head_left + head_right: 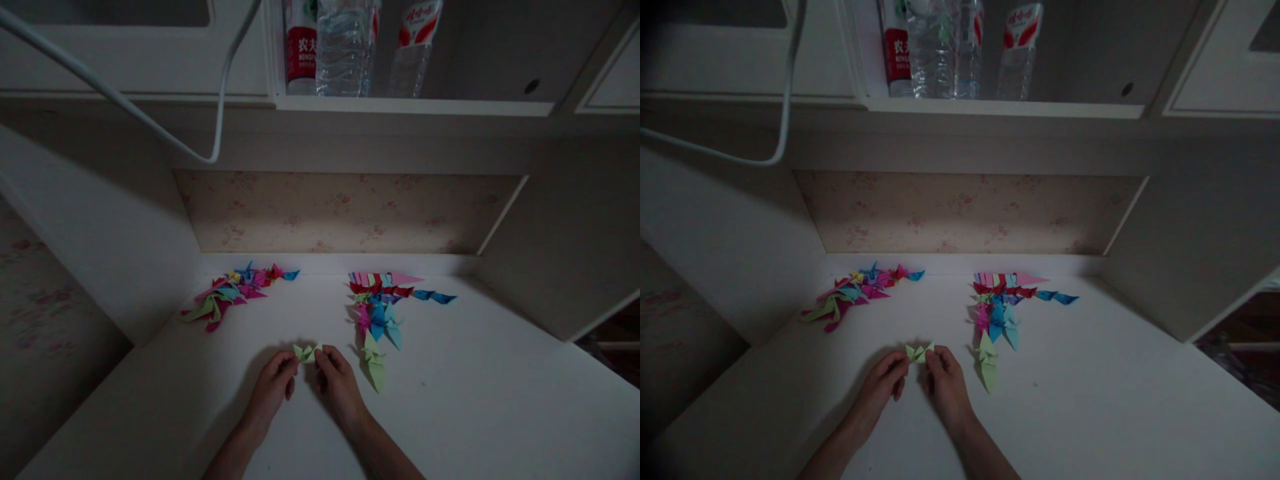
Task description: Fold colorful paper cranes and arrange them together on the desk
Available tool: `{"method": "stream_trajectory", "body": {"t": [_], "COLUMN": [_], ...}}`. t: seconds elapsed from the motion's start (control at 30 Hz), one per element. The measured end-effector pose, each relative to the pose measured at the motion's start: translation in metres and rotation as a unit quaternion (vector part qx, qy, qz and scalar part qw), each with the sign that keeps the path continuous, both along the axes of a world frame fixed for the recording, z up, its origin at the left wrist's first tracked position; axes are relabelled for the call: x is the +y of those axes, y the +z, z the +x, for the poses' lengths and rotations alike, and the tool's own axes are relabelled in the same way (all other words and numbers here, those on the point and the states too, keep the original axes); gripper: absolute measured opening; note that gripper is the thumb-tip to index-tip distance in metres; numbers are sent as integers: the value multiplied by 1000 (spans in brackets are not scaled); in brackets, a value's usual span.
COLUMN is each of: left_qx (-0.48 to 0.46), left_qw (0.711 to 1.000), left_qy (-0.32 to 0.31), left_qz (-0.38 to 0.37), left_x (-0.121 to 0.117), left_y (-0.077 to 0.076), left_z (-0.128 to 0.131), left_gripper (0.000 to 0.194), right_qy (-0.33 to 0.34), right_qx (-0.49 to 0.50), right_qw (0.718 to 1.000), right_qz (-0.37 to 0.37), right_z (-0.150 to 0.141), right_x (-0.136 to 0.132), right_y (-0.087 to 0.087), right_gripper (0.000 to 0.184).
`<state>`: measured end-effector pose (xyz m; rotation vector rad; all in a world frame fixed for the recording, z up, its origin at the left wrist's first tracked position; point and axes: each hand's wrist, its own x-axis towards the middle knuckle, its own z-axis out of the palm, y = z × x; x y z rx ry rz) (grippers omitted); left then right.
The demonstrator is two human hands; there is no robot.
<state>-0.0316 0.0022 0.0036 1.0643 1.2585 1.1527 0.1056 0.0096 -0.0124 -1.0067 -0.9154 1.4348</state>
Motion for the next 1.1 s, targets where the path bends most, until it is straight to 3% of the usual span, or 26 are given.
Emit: {"method": "stream_trajectory", "body": {"t": [0.8,1.1], "left_qx": [-9,-11], "left_qw": [1000,1000], "left_qy": [3,1], "left_qz": [2,5], "left_x": [-1,2], "left_y": [1,-6], "left_z": [0,-1], "left_gripper": [26,26], "right_qy": [-4,-3], "right_qx": [-21,-26], "right_qw": [1000,1000], "right_qz": [-2,6], "right_z": [0,0], "right_x": [1,0], "right_y": [-4,-1], "right_gripper": [39,35]}}
